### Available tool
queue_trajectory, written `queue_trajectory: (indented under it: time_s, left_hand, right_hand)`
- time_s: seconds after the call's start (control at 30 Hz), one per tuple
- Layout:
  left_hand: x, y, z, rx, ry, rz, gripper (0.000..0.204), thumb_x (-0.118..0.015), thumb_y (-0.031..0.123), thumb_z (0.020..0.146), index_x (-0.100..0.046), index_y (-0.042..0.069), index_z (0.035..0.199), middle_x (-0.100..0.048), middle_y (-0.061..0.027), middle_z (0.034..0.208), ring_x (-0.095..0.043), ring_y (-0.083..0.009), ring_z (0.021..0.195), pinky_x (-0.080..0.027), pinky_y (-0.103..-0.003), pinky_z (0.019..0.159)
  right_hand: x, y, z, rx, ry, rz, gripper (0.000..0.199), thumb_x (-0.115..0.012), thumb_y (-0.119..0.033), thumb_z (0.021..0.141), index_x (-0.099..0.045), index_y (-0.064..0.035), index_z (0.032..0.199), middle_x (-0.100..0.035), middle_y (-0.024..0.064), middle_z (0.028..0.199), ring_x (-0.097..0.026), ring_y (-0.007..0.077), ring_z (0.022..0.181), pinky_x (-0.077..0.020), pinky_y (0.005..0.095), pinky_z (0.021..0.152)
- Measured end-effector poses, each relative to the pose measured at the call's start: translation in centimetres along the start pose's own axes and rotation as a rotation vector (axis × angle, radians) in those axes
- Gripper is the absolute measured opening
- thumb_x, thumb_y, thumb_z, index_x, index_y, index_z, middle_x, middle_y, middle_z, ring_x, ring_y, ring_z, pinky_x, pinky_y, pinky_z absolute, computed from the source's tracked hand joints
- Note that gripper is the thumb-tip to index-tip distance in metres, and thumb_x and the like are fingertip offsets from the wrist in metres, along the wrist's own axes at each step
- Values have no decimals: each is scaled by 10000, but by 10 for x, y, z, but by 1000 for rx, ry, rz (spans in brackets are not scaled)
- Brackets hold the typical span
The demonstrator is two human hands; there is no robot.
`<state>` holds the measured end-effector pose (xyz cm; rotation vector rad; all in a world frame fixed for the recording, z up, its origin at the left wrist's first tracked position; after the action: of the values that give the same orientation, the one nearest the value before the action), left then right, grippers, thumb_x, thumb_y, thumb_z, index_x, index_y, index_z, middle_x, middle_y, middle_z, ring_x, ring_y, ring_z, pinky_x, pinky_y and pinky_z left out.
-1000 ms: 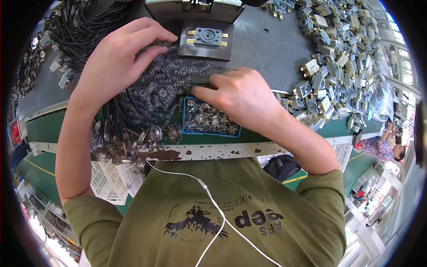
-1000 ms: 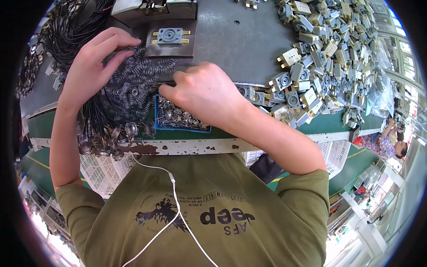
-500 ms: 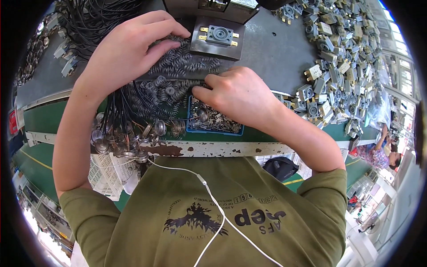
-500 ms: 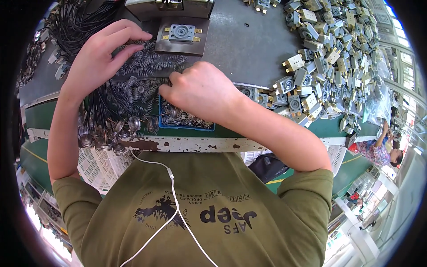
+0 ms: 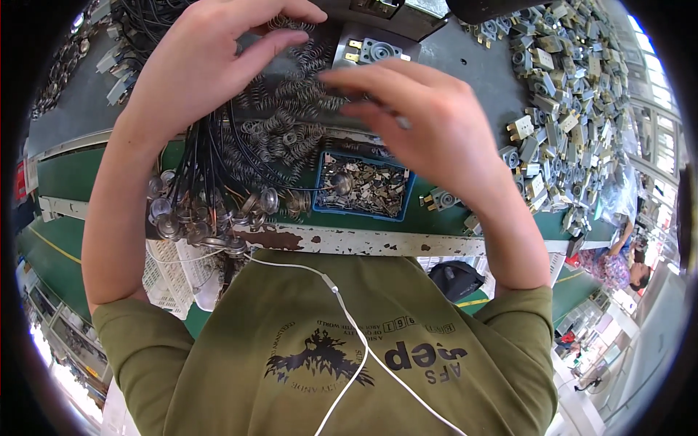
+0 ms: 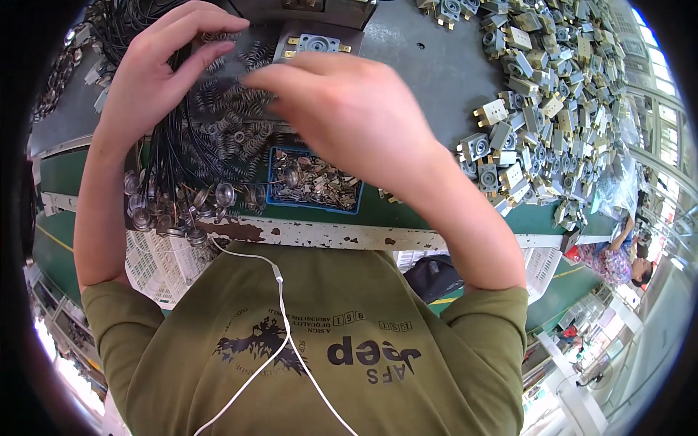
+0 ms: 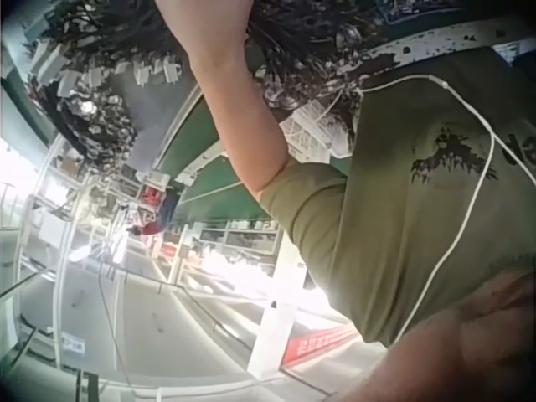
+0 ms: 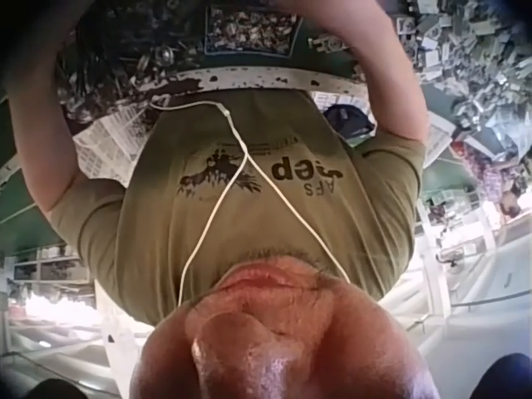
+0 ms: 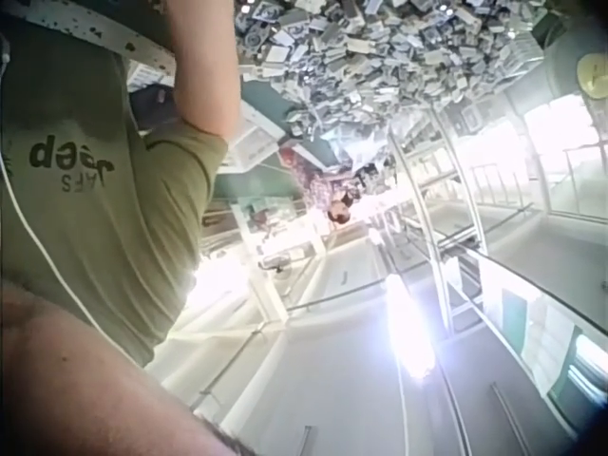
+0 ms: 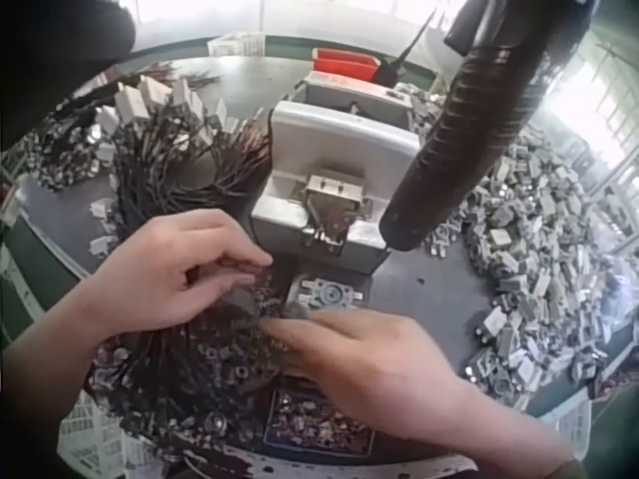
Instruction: Assembling and securing electrical components using hand tools and a stationary machine at a factory workstation.
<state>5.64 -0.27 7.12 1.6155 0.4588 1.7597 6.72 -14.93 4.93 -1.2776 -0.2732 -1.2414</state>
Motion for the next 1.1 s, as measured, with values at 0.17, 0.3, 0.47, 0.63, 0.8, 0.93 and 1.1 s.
queue_trajectory:
  time_s: [0.17, 0.3, 0.47, 0.63, 0.8, 0.93, 1.1]
  left_hand:
    - [-8, -1, 0, -94, -29, 79, 211, -716, -20, 896, -712, 5, 1105, -687, -109, 960, -704, -202, 801, -560, -318, 718]
    - [-18, -12, -3, -233, 0, 92, 236, -715, -15, 891, -700, 18, 1124, -673, -92, 1047, -676, -245, 941, -534, -334, 803]
    - [-18, -17, -10, -228, 5, 141, 248, -713, -26, 888, -700, 17, 1132, -675, -88, 1047, -677, -240, 937, -535, -335, 792]
    - [-14, -12, -10, -222, 53, 67, 200, -732, 56, 900, -708, 48, 1098, -667, -111, 969, -668, -292, 850, -541, -373, 751]
    - [-4, -11, -11, -190, 33, 63, 224, -711, -2, 903, -705, 22, 1125, -681, -95, 1027, -676, -243, 901, -541, -337, 782]
    - [-6, -14, -9, -195, 21, 91, 247, -692, -51, 901, -703, 0, 1142, -688, -90, 1075, -675, -216, 957, -536, -308, 826]
    - [-9, -10, -4, -215, 14, 87, 245, -694, -46, 901, -704, 1, 1141, -690, -89, 1078, -678, -221, 965, -532, -311, 834]
  right_hand:
    - [1, 14, -48, -55, -217, -204, 290, -748, -57, 824, -758, -152, 1097, -647, 65, 823, -679, 258, 715, -546, 382, 629]
    - [-32, 3, -50, 65, -398, -399, 446, -654, -118, 784, -721, -226, 1212, -561, 32, 725, -661, 231, 653, -528, 366, 580]
    - [-60, 7, -45, 190, -622, -409, 325, -652, -143, 807, -700, -191, 1125, -604, 20, 727, -687, 231, 676, -529, 369, 575]
    - [-48, 0, -42, 177, -608, -380, 266, -662, -151, 814, -683, -181, 1078, -591, 18, 670, -679, 235, 636, -522, 390, 549]
    - [-9, -1, 4, 86, -304, -352, 319, -734, -171, 839, -681, -191, 1153, -627, 38, 687, -653, 254, 598, -491, 404, 523]
    - [0, 3, 4, 98, -187, -323, 310, -780, -191, 840, -710, -198, 1142, -654, 27, 712, -652, 242, 599, -483, 393, 514]
    - [-31, 6, -44, 120, -475, -312, 293, -736, -130, 777, -739, -200, 1062, -592, 15, 659, -644, 244, 593, -508, 388, 524]
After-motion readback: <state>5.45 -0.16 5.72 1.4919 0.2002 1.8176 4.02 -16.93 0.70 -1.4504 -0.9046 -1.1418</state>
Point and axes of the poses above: each hand's wrist, its own z-axis towards the middle knuckle, its own x-axis out of the back of the hand, y = z × x, the point moved 9 cm from there along z, towards the middle knuckle
